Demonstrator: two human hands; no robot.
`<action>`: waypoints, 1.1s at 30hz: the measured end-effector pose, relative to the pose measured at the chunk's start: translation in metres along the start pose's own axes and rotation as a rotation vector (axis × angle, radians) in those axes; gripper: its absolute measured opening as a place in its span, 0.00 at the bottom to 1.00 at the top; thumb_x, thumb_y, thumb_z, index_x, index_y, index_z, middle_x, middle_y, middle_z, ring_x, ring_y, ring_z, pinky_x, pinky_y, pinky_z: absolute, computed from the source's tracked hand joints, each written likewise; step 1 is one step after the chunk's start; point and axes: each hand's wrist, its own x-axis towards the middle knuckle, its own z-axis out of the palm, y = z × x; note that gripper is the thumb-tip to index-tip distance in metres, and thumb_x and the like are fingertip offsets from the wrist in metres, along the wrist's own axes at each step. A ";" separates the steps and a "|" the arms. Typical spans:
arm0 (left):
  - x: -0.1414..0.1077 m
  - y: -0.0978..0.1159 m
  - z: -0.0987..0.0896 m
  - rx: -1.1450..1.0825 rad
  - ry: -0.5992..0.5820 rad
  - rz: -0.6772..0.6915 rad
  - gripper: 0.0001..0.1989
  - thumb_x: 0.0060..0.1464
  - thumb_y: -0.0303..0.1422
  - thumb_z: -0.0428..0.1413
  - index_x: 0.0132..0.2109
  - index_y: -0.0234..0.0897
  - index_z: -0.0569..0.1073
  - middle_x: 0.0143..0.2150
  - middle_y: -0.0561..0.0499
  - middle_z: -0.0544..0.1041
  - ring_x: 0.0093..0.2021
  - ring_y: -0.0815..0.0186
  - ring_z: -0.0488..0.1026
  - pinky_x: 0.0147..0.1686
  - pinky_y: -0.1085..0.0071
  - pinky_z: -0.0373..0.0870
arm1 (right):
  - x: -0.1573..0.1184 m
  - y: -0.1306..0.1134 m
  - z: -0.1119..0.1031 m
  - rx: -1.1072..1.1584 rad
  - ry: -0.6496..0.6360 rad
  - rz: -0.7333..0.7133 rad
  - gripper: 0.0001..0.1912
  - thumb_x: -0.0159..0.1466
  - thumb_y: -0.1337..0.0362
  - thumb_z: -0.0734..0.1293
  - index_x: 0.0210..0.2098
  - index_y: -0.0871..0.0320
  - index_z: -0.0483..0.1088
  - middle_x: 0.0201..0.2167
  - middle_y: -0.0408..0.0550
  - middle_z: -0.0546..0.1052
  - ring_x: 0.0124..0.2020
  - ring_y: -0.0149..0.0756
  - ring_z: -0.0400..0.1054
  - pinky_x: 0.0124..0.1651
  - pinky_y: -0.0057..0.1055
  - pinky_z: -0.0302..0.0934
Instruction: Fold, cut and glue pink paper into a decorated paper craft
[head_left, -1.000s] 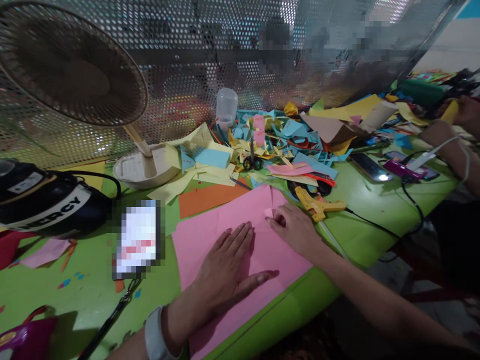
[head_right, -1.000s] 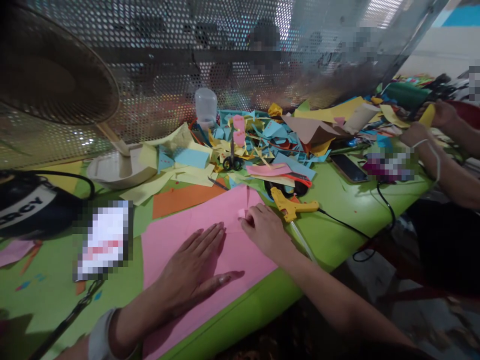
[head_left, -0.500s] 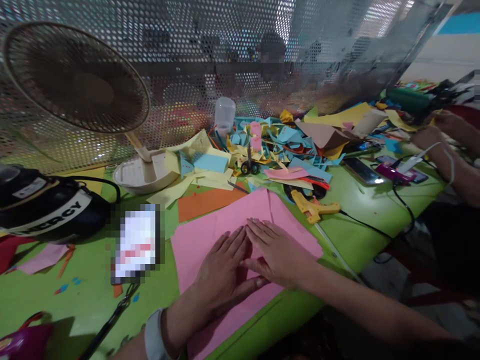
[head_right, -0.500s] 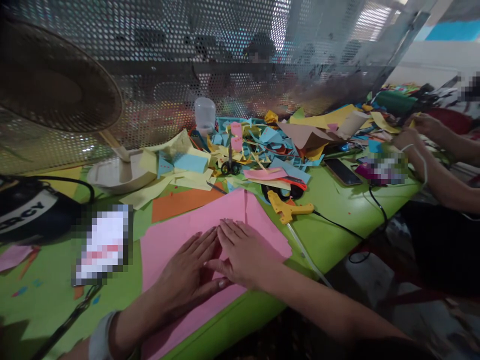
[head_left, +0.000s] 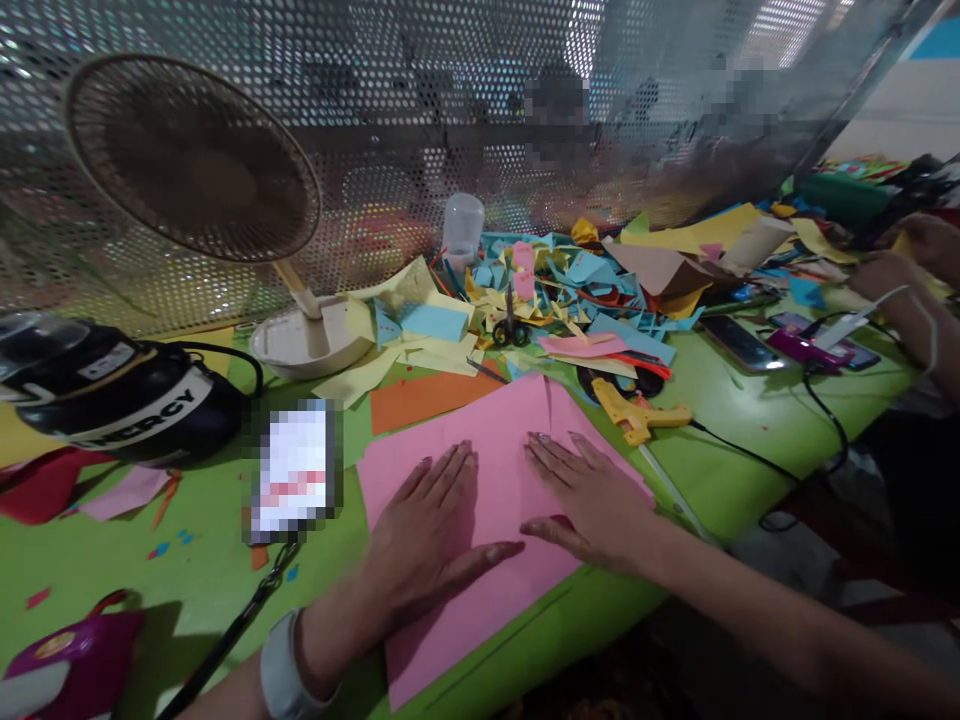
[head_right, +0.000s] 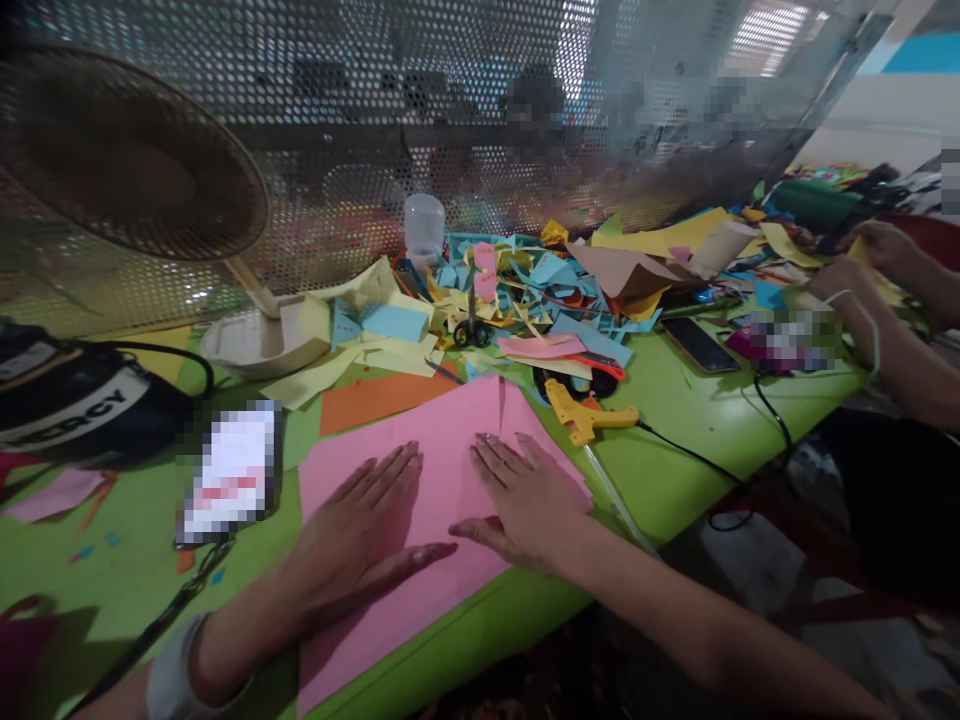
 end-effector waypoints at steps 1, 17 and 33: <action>-0.003 -0.002 -0.001 0.011 0.000 -0.014 0.46 0.54 0.60 0.41 0.66 0.24 0.52 0.67 0.33 0.53 0.67 0.50 0.51 0.63 0.51 0.49 | 0.000 0.001 0.000 -0.008 0.000 -0.006 0.42 0.65 0.40 0.48 0.66 0.67 0.48 0.67 0.58 0.49 0.68 0.45 0.43 0.66 0.50 0.39; -0.011 -0.005 0.003 0.054 0.065 -0.045 0.45 0.54 0.60 0.42 0.66 0.29 0.52 0.66 0.34 0.56 0.66 0.51 0.53 0.62 0.51 0.51 | 0.063 -0.010 -0.050 0.568 -0.226 0.343 0.23 0.64 0.49 0.60 0.22 0.59 0.69 0.17 0.45 0.75 0.19 0.33 0.71 0.25 0.27 0.62; -0.012 -0.011 0.012 0.174 0.134 0.038 0.48 0.53 0.59 0.45 0.68 0.27 0.45 0.65 0.31 0.56 0.63 0.46 0.58 0.58 0.48 0.58 | 0.067 0.030 -0.038 0.958 -0.665 0.551 0.22 0.64 0.60 0.63 0.16 0.63 0.66 0.07 0.42 0.69 0.08 0.26 0.61 0.13 0.21 0.56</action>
